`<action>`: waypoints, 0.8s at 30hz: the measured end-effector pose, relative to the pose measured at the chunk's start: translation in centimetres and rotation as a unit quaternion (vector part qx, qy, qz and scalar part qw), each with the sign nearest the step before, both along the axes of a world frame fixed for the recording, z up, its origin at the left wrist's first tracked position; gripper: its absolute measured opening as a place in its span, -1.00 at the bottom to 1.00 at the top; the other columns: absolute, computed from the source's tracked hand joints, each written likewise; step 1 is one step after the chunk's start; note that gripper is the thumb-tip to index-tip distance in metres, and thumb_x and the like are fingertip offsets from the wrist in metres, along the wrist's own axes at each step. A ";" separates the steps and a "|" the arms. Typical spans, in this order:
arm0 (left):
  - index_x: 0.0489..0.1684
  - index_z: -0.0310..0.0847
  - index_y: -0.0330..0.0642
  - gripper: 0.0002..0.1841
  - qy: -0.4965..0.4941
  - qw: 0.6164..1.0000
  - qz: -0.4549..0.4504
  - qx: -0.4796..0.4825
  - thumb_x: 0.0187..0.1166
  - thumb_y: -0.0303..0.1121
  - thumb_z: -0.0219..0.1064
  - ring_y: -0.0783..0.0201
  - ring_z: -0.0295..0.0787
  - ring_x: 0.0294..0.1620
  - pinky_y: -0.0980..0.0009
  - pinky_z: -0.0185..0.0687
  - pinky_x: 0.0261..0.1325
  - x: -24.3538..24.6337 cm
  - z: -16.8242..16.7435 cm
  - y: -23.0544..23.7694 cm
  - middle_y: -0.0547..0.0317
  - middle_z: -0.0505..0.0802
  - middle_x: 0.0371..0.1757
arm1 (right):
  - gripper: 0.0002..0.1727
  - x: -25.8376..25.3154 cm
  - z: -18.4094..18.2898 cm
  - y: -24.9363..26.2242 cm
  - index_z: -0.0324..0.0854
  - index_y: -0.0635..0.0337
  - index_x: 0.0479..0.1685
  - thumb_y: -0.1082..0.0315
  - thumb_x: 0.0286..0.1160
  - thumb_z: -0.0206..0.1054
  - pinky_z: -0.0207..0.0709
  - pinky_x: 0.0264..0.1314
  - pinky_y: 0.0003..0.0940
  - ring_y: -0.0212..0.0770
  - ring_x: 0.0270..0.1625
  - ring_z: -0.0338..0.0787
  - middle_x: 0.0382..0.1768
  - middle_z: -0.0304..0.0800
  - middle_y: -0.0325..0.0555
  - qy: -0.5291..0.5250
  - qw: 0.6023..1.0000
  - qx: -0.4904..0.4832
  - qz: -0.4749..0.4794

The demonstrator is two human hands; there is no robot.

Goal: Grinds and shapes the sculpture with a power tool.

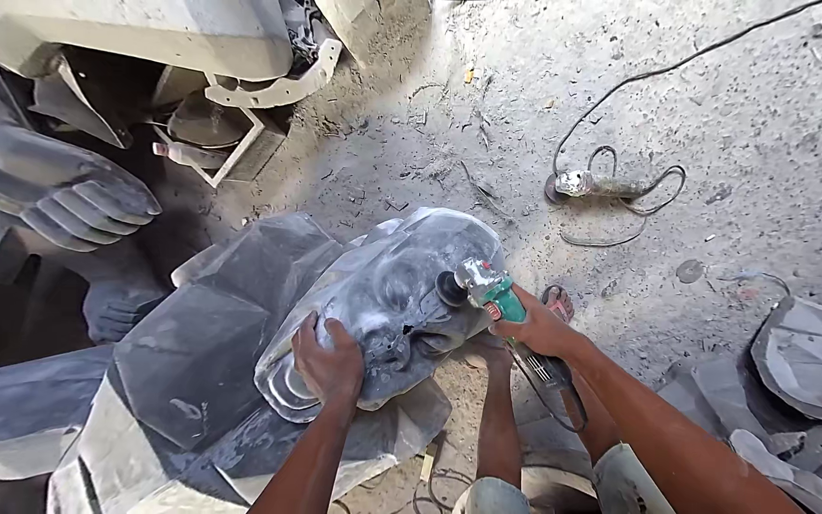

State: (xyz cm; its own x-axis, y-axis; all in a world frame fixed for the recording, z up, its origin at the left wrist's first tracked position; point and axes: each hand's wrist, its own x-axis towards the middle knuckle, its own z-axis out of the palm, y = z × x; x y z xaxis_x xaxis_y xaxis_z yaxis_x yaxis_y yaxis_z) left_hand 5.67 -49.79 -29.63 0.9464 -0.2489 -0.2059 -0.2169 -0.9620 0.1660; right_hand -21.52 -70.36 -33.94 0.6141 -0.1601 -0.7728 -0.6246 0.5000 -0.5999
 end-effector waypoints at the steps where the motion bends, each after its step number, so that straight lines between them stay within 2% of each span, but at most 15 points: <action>1: 0.49 0.58 -0.26 -0.47 0.001 1.000 0.000 0.001 0.76 -0.11 -0.02 -0.14 0.54 0.59 -0.14 0.31 0.65 0.0 0.0 0.0 -0.22 0.70 0.48 | -0.28 0.1 -0.2 -0.3 0.37 -0.08 0.56 0.14 0.38 0.59 0.85 -0.18 -0.18 -0.18 -0.26 0.89 -0.07 0.82 -0.07 0.005 1.000 -0.004 0.000; 3: 0.50 0.58 -0.26 -0.47 0.005 1.000 0.000 -0.001 0.76 -0.11 -0.02 -0.14 0.54 0.59 -0.15 0.30 0.65 0.0 0.0 -0.2 -0.22 0.69 0.49 | -0.27 0.3 0.1 -0.8 0.38 -0.09 0.54 0.14 0.34 0.61 0.86 -0.17 -0.19 -0.19 -0.24 0.89 -0.07 0.82 -0.09 0.004 1.000 -0.010 0.022; 6: 0.49 0.59 -0.25 -0.47 0.004 1.000 0.001 -0.002 0.76 -0.11 -0.03 -0.15 0.55 0.58 -0.17 0.31 0.63 -0.1 0.0 0.0 -0.22 0.69 0.49 | -0.23 0.0 0.8 -0.9 0.38 -0.14 0.56 0.11 0.28 0.63 0.84 -0.04 -0.20 -0.26 -0.12 0.88 0.00 0.82 -0.16 -0.013 0.997 -0.025 0.067; 8: 0.50 0.58 -0.23 -0.47 0.005 1.000 0.003 -0.002 0.76 -0.10 -0.03 -0.13 0.54 0.60 -0.17 0.30 0.64 -0.1 -0.2 0.0 -0.20 0.69 0.50 | -0.25 -0.4 0.6 -0.5 0.39 -0.12 0.56 0.12 0.30 0.61 0.84 -0.07 -0.19 -0.23 -0.14 0.89 -0.01 0.83 -0.13 -0.007 0.999 -0.019 0.038; 11: 0.49 0.60 -0.22 -0.48 0.003 1.000 0.006 0.002 0.76 -0.10 -0.02 -0.11 0.53 0.61 -0.16 0.29 0.65 0.0 -0.2 -0.1 -0.17 0.68 0.51 | -0.24 -1.7 -0.7 1.6 0.37 -0.12 0.58 0.11 0.32 0.60 0.86 -0.19 -0.13 -0.10 -0.28 0.90 -0.08 0.84 -0.02 0.032 0.998 0.014 -0.054; 13: 0.49 0.60 -0.23 -0.47 0.004 1.000 0.004 -0.001 0.76 -0.11 -0.03 -0.12 0.53 0.61 -0.16 0.28 0.66 0.0 -0.2 -0.1 -0.18 0.69 0.51 | -0.20 -3.1 -1.3 3.8 0.36 -0.13 0.59 0.06 0.29 0.63 0.88 -0.14 -0.10 -0.07 -0.27 0.91 -0.08 0.86 -0.01 0.045 0.995 0.030 -0.089; 16: 0.50 0.57 -0.26 -0.47 0.012 1.000 -0.001 -0.002 0.78 -0.11 -0.02 -0.17 0.52 0.60 -0.19 0.27 0.66 0.0 0.0 0.0 -0.24 0.68 0.50 | -0.14 -4.4 -0.3 6.6 0.32 -0.06 0.61 -0.03 0.28 0.62 0.85 0.03 -0.17 -0.17 -0.12 0.91 0.01 0.83 -0.09 0.047 0.994 0.043 -0.090; 20: 0.51 0.57 -0.27 -0.48 0.012 1.000 -0.003 0.003 0.78 -0.13 -0.01 -0.16 0.52 0.61 -0.15 0.27 0.67 0.0 0.2 -0.1 -0.25 0.68 0.50 | -0.20 -4.2 0.1 7.8 0.34 0.02 0.58 0.07 0.32 0.61 0.89 -0.05 -0.14 -0.08 -0.19 0.93 -0.04 0.84 -0.02 0.049 0.986 0.071 -0.144; 24: 0.51 0.57 -0.27 -0.48 0.010 1.000 -0.001 0.007 0.79 -0.13 -0.01 -0.14 0.53 0.60 -0.14 0.29 0.66 0.0 0.2 -0.3 -0.22 0.68 0.50 | -0.17 -3.3 -0.6 7.1 0.29 0.00 0.62 0.10 0.34 0.61 0.88 -0.07 -0.12 -0.03 -0.23 0.92 -0.10 0.85 0.05 0.056 0.980 0.094 -0.169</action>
State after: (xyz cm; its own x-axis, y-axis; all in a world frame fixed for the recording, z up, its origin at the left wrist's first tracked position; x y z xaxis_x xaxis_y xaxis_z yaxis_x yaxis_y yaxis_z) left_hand 5.63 -50.12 -29.44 0.9415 -0.2477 -0.2287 -0.2157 -0.9639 0.1563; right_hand -24.84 -63.26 -34.56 0.4609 -0.1884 -0.8672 -0.4614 0.7838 -0.4155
